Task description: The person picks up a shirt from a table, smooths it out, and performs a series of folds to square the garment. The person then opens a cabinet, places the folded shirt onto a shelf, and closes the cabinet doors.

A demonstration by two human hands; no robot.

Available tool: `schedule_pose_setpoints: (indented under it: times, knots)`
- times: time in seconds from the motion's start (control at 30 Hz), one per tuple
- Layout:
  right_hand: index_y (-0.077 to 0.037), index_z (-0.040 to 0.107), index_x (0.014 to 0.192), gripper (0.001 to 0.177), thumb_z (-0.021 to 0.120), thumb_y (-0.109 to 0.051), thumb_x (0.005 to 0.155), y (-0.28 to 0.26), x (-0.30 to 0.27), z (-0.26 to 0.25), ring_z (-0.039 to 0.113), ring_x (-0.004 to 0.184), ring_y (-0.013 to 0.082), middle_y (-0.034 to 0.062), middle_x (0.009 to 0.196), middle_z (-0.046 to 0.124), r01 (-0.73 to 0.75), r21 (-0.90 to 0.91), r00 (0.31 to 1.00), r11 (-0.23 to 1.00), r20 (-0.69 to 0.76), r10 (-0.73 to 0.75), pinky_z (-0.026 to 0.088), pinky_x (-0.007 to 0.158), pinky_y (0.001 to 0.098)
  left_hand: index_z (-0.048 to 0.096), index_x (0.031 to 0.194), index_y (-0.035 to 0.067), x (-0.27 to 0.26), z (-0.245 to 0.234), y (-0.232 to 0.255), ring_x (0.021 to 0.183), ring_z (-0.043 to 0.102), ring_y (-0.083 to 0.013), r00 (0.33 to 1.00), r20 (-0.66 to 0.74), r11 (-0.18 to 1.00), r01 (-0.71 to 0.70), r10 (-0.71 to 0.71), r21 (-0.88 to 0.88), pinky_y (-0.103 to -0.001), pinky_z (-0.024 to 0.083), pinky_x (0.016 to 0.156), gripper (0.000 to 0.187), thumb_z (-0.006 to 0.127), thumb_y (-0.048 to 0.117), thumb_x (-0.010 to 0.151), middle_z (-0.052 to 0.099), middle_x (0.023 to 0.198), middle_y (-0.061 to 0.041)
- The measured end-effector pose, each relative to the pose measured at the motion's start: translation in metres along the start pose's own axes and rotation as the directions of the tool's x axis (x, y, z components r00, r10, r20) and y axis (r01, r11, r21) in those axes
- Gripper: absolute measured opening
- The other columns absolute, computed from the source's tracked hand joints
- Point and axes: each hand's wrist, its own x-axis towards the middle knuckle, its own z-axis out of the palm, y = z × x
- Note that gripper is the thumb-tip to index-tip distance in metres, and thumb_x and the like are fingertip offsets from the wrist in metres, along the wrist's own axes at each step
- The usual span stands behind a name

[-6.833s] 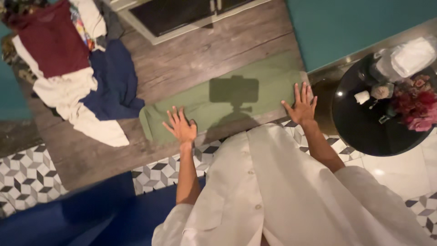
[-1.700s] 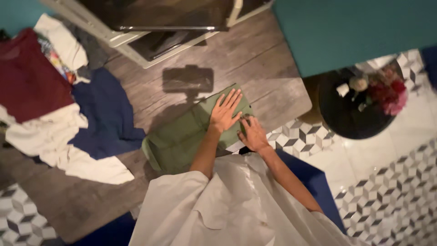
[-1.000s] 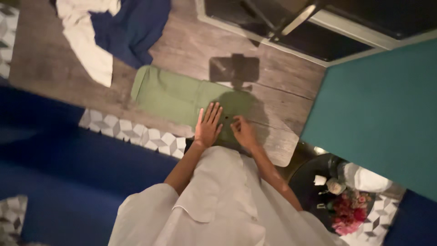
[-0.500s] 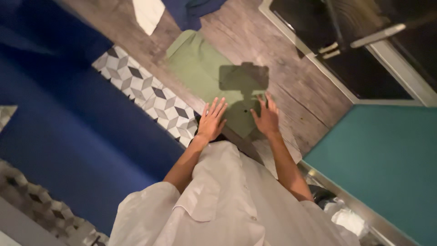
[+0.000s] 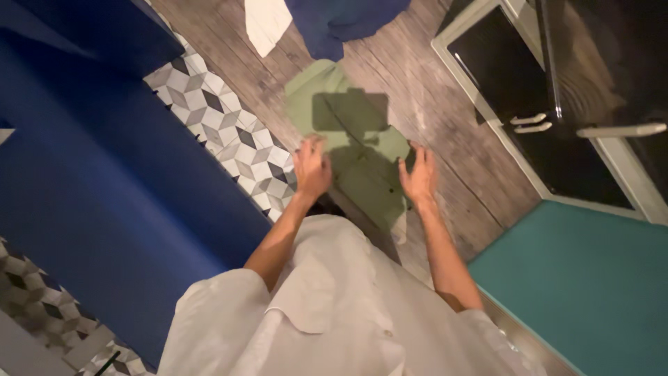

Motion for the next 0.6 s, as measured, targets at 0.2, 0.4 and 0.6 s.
schedule_pose_setpoints:
  times: [0.2, 0.4, 0.6]
  knots:
    - [-0.02, 0.054, 0.141, 0.052, 0.074, -0.029, 0.093, -0.071, 0.087, 0.024, 0.062, 0.12, 0.0334, 0.0113, 0.134, 0.058, 0.077, 0.05, 0.987, 0.996, 0.138, -0.083, 0.051, 0.096, 0.0471, 0.052, 0.147, 0.011, 0.076, -0.022, -0.031, 0.126, 0.045, -0.0449, 0.946, -0.022, 0.945, 0.323, -0.322, 0.048, -0.057, 0.038, 0.101, 0.063, 0.071, 0.019, 0.088, 0.044, 0.136, -0.028]
    - [-0.02, 0.051, 0.145, 0.059, 0.074, -0.033, 0.093, -0.13, 0.166, 0.065, 0.059, 0.12, 0.0359, 0.0119, 0.141, 0.054, 0.165, -0.002, 0.947, 0.986, 0.28, -0.158, 0.05, 0.096, 0.0486, 0.06, 0.13, 0.013, 0.101, -0.022, -0.064, 0.125, 0.047, -0.0448, 0.965, 0.055, 0.961, 0.249, -0.257, 0.12, -0.054, 0.042, 0.099, 0.045, 0.074, 0.028, 0.089, 0.045, 0.136, -0.026]
    - [-0.02, 0.058, 0.133, 0.052, 0.08, -0.029, 0.088, -0.146, 0.204, 0.106, 0.063, 0.112, 0.0372, 0.0115, 0.131, 0.056, 0.181, -0.01, 0.944, 0.983, 0.281, -0.171, 0.052, 0.09, 0.048, 0.062, 0.119, 0.008, 0.108, -0.034, -0.086, 0.112, 0.056, -0.0445, 0.96, 0.081, 0.962, 0.262, -0.269, 0.082, -0.054, 0.049, 0.087, 0.04, 0.076, 0.031, 0.089, 0.052, 0.126, -0.024]
